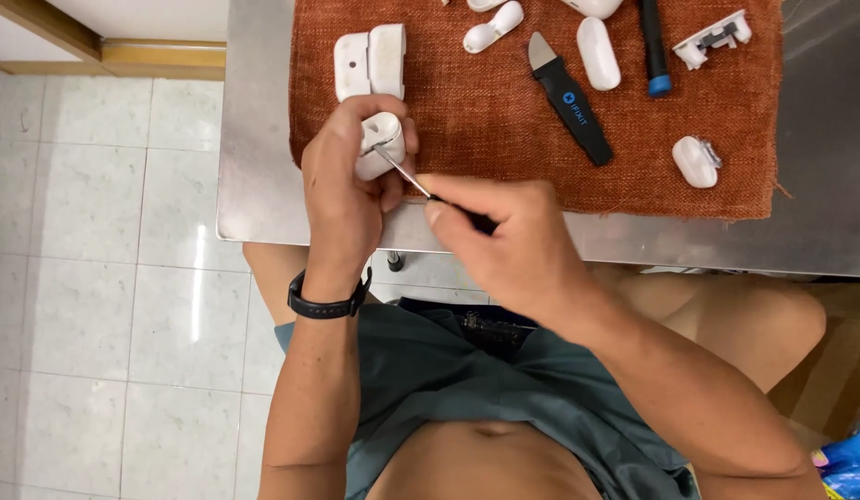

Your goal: Fitting internal components into an AirPod charging case using small hand tools.

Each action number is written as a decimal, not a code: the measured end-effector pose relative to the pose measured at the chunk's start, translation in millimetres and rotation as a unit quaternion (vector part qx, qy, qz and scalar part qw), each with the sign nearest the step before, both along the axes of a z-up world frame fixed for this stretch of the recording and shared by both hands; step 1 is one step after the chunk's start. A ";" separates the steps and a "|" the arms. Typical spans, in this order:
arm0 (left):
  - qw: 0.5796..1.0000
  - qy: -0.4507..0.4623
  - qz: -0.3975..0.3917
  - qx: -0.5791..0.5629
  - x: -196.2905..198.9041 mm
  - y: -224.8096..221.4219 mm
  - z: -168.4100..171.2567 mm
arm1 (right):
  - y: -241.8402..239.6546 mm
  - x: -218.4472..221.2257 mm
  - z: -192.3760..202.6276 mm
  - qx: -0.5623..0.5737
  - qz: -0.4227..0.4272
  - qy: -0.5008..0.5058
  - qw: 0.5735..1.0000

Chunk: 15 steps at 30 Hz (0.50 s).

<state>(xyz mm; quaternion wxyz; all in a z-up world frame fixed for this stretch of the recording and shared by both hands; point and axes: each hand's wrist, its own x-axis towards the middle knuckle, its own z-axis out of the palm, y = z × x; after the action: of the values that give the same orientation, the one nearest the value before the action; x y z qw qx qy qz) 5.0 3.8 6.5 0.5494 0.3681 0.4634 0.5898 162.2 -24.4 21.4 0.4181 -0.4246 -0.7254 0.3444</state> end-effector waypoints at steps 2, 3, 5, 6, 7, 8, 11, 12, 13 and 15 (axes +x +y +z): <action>0.991 -0.028 -0.092 0.091 -6.0 -2.2 -9.0 | 3.1 4.6 21.5 -0.191 -0.007 0.025 0.981; 0.991 -0.029 -0.095 0.092 -7.0 -2.5 -9.4 | 3.1 6.2 19.4 -0.190 -0.010 0.025 0.981; 0.984 -0.060 -0.137 0.098 -10.0 -4.6 -10.7 | 2.7 8.7 14.8 -0.132 -0.002 0.010 0.991; 0.984 -0.060 -0.138 0.098 -8.8 -4.5 -10.1 | 1.3 8.4 6.3 -0.132 -0.003 0.011 0.991; 0.983 -0.048 -0.139 0.108 -7.7 -4.5 -9.5 | -0.2 8.0 -2.3 -0.032 -0.006 0.003 0.999; 0.982 -0.035 -0.141 0.118 -6.8 -5.2 -8.9 | -2.2 7.5 -10.9 0.067 -0.007 -0.005 0.998; 0.983 -0.001 -0.134 0.128 -4.0 -6.8 -7.8 | -4.5 6.8 -21.7 0.175 -0.037 -0.053 0.982; 0.983 0.000 -0.136 0.127 -3.1 -7.4 -7.4 | -4.6 6.5 -20.4 0.174 -0.039 -0.052 0.983; 0.985 0.016 -0.121 0.126 -2.0 -8.1 -6.8 | -4.7 6.4 -19.0 0.152 -0.031 -0.032 0.987; 0.985 0.034 -0.109 0.126 0.0 -8.7 -6.6 | -4.3 7.7 -8.9 0.131 -0.027 -0.011 0.991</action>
<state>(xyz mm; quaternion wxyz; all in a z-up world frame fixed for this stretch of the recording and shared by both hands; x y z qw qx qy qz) 5.1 -4.9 -0.1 0.5435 0.5026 0.3610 0.5671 169.9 -28.7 12.5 0.4710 -0.3893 -0.7573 0.2304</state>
